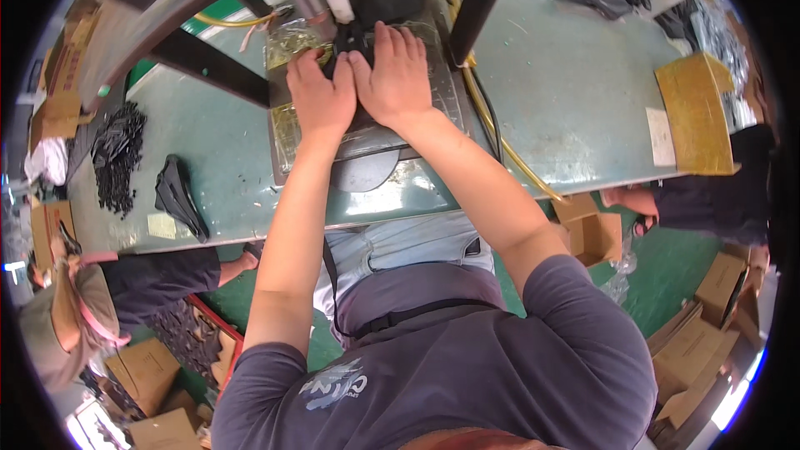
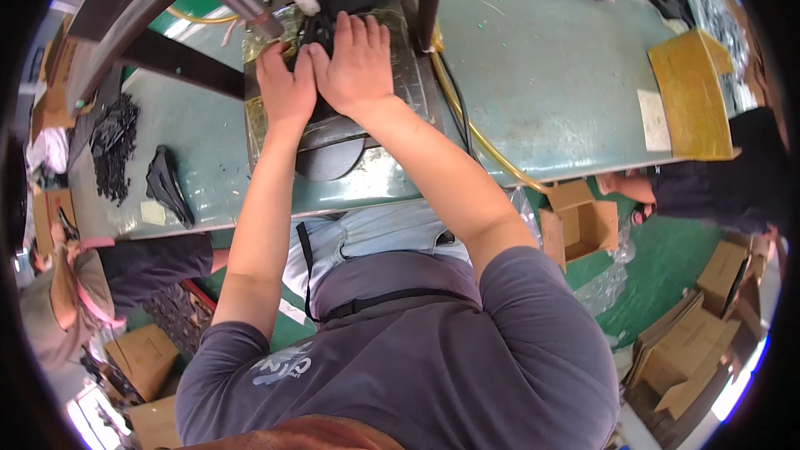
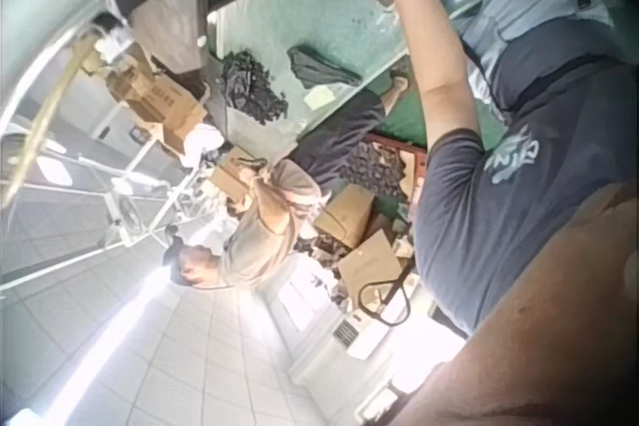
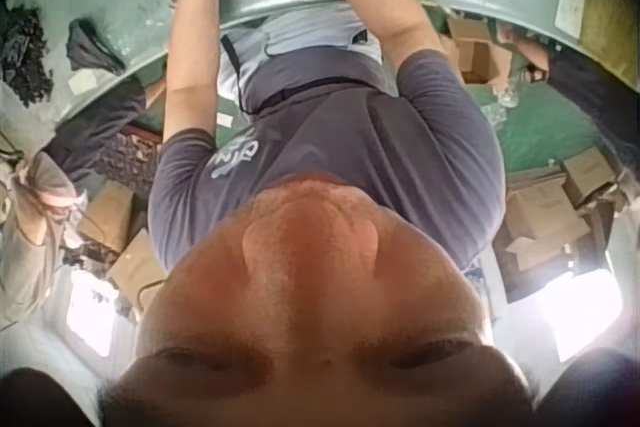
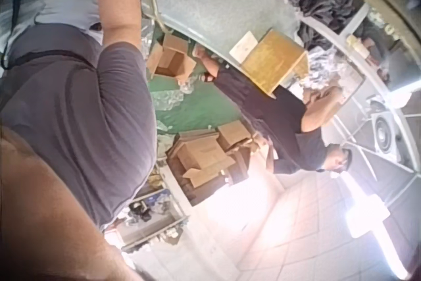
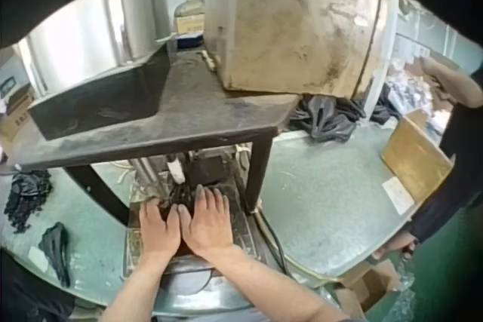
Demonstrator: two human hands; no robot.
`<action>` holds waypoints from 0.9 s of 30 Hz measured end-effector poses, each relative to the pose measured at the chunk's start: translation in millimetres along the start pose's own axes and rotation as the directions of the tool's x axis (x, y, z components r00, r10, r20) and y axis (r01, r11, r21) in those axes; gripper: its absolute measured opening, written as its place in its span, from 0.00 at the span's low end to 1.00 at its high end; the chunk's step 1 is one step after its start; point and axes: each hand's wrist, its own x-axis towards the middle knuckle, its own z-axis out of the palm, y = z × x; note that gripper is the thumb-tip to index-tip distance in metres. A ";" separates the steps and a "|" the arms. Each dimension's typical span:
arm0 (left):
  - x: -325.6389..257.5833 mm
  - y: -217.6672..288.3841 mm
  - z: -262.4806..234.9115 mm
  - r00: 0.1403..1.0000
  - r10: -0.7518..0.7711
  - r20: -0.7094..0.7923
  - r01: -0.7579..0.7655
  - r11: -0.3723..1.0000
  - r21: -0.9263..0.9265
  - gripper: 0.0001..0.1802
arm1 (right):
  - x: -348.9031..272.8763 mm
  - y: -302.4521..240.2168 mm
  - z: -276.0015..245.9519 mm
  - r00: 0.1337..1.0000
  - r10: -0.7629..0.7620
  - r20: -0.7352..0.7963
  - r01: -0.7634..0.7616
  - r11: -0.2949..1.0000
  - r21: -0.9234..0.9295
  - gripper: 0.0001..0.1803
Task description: The person processes bicycle saddles by fitting saddle components together, positioning them into a press machine, holding them in place as the machine presses them, and removing them by hand.
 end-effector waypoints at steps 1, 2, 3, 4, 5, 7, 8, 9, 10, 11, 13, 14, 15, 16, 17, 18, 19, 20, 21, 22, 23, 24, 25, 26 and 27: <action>-1.9 3.2 -1.2 0.999 0.029 -0.037 -0.028 0.999 0.020 0.24 | -1.4 0.5 3.0 0.995 0.062 0.081 -0.064 0.998 0.019 0.37; -1.9 5.5 -2.6 0.999 0.007 -0.037 -0.008 1.000 -0.019 0.25 | -3.6 3.5 3.2 0.993 0.059 0.106 -0.061 0.998 0.019 0.39; -4.7 6.3 -3.8 0.999 0.037 -0.036 -0.038 0.999 -0.023 0.25 | -3.7 6.8 3.4 0.990 0.049 0.130 -0.053 0.998 0.025 0.41; -5.5 7.4 -5.0 0.999 0.036 -0.025 -0.037 0.999 -0.030 0.24 | -1.4 8.8 3.4 0.993 0.029 0.118 -0.036 0.998 0.054 0.40; -7.1 7.9 -7.1 0.999 -0.007 -0.032 0.004 0.996 -0.084 0.25 | -0.8 12.4 0.6 0.988 0.026 0.155 -0.046 0.991 0.128 0.39; -7.2 12.2 -18.1 0.998 -0.056 0.003 0.056 0.988 -0.143 0.19 | 9.5 5.0 -27.3 0.954 0.110 0.280 -0.205 0.919 0.336 0.34; -7.5 12.8 -26.6 0.998 -0.061 0.036 0.067 0.978 -0.198 0.17 | 12.2 1.8 -41.3 0.934 0.159 0.321 -0.272 0.899 0.344 0.30; -9.5 16.1 -34.1 0.999 -0.001 -0.054 -0.013 0.967 -0.253 0.13 | 12.6 9.3 -54.0 0.944 0.111 0.310 -0.234 0.888 0.395 0.27; -16.7 16.6 -42.7 0.997 -0.020 -0.068 0.000 0.960 -0.280 0.13 | 6.5 21.4 -64.7 0.958 0.010 0.285 -0.148 0.872 0.466 0.29; -25.3 19.7 -50.6 0.996 -0.033 -0.081 0.007 0.951 -0.310 0.13 | 4.3 24.0 -79.1 0.958 -0.089 0.272 -0.031 0.913 0.408 0.31; -47.0 43.2 -66.6 0.948 -0.281 0.149 0.318 0.841 -0.437 0.15 | -1.5 25.9 -101.8 0.925 -0.287 0.250 0.221 0.939 0.263 0.35; -57.6 45.6 -63.4 0.929 -0.260 0.264 0.366 0.760 -0.537 0.16 | -5.2 32.3 -104.2 0.896 -0.371 0.245 0.310 0.916 0.254 0.35; -64.9 61.2 -63.2 0.824 -0.284 0.491 0.563 0.513 -0.648 0.17 | -11.1 42.8 -111.9 0.863 -0.443 0.243 0.393 0.891 0.228 0.35; -68.1 71.5 -67.1 0.786 -0.241 0.570 0.617 0.382 -0.688 0.18 | -17.5 54.7 -117.9 0.883 -0.394 0.254 0.320 0.903 0.288 0.38; -68.0 78.7 -67.3 0.744 -0.181 0.643 0.667 0.244 -0.704 0.19 | -27.0 65.8 -122.0 0.916 -0.319 0.244 0.229 0.914 0.334 0.39; -72.9 68.8 -61.9 0.861 -0.111 0.497 0.498 0.381 -0.779 0.23 | -36.4 75.4 -123.7 0.942 -0.243 0.233 0.141 0.913 0.382 0.40; -67.7 61.7 -69.0 0.946 0.080 0.316 0.144 0.768 -0.624 0.25 | -47.8 77.4 -120.8 0.986 -0.108 0.126 0.043 0.899 0.436 0.39; -60.2 53.1 -75.6 0.917 0.349 0.193 -0.280 0.908 -0.311 0.27 | -53.2 81.2 -122.1 0.997 0.042 0.072 -0.077 0.793 0.604 0.38; -62.3 49.5 -78.8 0.889 0.386 0.248 -0.363 0.922 -0.136 0.33 | -56.3 80.5 -128.8 0.934 0.309 0.178 -0.289 0.363 0.886 0.37; -64.1 46.7 -81.0 0.858 0.396 0.326 -0.409 0.912 -0.031 0.35 | -54.4 85.5 -134.6 0.906 0.391 0.161 -0.370 0.551 0.748 0.36; -65.0 45.1 -79.4 0.823 0.404 0.400 -0.463 0.884 0.061 0.37 | -44.7 111.7 -151.2 0.914 0.309 0.264 -0.406 0.683 0.607 0.36; -69.5 34.5 -76.1 0.823 0.394 0.410 -0.464 0.881 0.085 0.37 | -31.9 90.0 -157.9 0.852 0.500 0.154 -0.422 0.481 0.768 0.30; -70.9 27.9 -71.9 0.824 0.386 0.415 -0.466 0.878 0.111 0.38 | -25.6 94.4 -172.0 0.792 0.590 0.157 -0.487 0.456 0.745 0.26; -73.2 22.9 -67.0 0.825 0.402 0.396 -0.477 0.872 0.108 0.38 | -21.4 102.4 -182.9 0.723 0.672 0.160 -0.548 0.418 0.725 0.23; -71.9 23.5 -63.5 0.811 0.419 0.408 -0.496 0.862 0.101 0.38 | -17.9 118.0 -192.6 0.711 0.690 0.139 -0.568 0.446 0.691 0.18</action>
